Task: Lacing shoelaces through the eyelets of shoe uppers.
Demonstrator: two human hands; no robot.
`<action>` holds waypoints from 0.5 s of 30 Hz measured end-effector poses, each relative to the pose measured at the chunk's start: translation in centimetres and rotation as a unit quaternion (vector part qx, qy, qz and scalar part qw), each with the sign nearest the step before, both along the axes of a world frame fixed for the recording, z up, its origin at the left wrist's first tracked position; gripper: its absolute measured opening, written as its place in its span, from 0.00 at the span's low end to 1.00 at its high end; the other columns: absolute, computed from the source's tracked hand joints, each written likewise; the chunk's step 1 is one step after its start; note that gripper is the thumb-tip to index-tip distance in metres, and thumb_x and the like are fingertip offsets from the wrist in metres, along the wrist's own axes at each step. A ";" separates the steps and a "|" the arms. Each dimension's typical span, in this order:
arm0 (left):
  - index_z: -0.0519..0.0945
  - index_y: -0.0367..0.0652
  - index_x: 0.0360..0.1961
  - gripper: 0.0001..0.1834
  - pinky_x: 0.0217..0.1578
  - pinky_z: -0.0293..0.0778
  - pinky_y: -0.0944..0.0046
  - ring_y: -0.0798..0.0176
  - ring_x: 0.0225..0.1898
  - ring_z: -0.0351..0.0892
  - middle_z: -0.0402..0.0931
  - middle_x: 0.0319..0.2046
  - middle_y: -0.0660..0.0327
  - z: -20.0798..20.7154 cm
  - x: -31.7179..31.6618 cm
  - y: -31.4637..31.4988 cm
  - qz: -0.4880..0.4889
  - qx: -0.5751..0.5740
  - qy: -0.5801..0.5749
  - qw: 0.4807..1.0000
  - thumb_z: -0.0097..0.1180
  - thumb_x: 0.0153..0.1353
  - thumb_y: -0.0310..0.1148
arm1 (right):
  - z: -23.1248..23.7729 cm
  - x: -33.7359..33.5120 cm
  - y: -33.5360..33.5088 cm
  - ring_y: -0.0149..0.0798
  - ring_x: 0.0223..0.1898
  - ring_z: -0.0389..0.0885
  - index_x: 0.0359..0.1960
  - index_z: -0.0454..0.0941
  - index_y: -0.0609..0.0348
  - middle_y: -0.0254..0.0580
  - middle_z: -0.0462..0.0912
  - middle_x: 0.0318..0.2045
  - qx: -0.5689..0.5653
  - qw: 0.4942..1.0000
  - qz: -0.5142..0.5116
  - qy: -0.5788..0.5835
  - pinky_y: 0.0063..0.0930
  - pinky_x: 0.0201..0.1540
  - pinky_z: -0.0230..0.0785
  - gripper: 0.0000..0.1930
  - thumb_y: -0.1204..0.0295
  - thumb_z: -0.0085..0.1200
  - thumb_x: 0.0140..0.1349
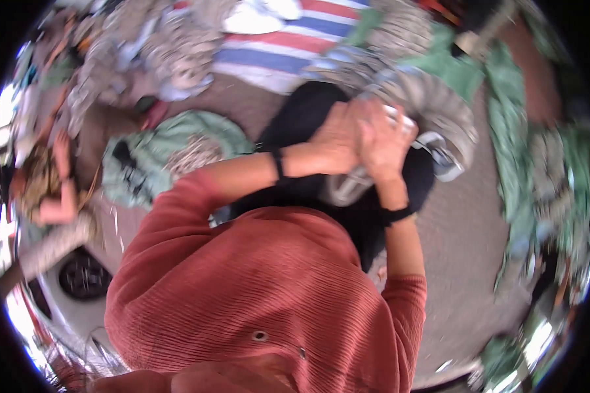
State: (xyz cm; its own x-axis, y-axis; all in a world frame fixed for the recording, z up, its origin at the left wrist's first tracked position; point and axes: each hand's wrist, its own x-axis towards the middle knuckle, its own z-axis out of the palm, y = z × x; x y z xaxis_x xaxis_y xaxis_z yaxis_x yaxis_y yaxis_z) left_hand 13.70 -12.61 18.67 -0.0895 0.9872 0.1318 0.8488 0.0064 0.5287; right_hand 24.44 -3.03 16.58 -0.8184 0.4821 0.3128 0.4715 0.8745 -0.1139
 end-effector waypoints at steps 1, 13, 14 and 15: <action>0.65 0.27 0.53 0.30 0.57 0.49 0.47 0.42 0.57 0.56 0.60 0.55 0.40 0.4 0.4 0.2 0.001 0.006 0.051 0.999 0.47 0.50 0.36 | -0.1 -0.2 0.6 0.48 0.61 0.59 0.58 0.67 0.40 0.27 0.67 0.58 -0.017 1.000 -0.017 -0.003 0.58 0.58 0.44 0.20 0.59 0.39 0.64; 0.75 0.38 0.45 0.11 0.42 0.74 0.65 0.62 0.39 0.78 0.78 0.37 0.58 -15.2 -16.9 -21.8 0.332 0.225 -0.510 0.761 0.48 0.62 0.27 | 3.8 1.3 1.4 0.44 0.63 0.55 0.48 0.73 0.64 0.43 0.72 0.54 -0.326 0.940 0.088 0.044 0.38 0.65 0.43 0.18 0.65 0.35 0.68; 0.79 0.41 0.37 0.08 0.36 0.73 0.64 0.64 0.34 0.78 0.79 0.32 0.57 -19.2 -18.4 -27.4 0.542 -0.001 -0.300 0.785 0.53 0.56 0.27 | 3.7 1.0 1.4 0.44 0.63 0.55 0.48 0.73 0.64 0.43 0.72 0.54 -0.329 0.939 0.096 0.039 0.38 0.65 0.43 0.18 0.65 0.35 0.68; 0.80 0.45 0.28 0.07 0.33 0.73 0.58 0.54 0.31 0.80 0.79 0.25 0.53 -21.7 -18.0 -29.4 0.696 -0.060 -0.195 0.689 0.55 0.53 0.35 | 3.3 1.3 1.9 0.44 0.63 0.55 0.48 0.73 0.63 0.43 0.73 0.54 -0.308 0.947 0.090 0.035 0.38 0.65 0.43 0.17 0.66 0.36 0.67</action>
State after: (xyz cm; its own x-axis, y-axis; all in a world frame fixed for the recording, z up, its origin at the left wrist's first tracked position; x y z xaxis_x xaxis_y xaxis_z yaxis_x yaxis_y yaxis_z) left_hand -4.31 -42.04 -3.08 -0.9653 -0.0885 -0.2457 -0.2299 0.7340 0.6390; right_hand 25.70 -1.16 19.86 -0.8918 0.4461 0.0748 0.2941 0.6975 -0.6534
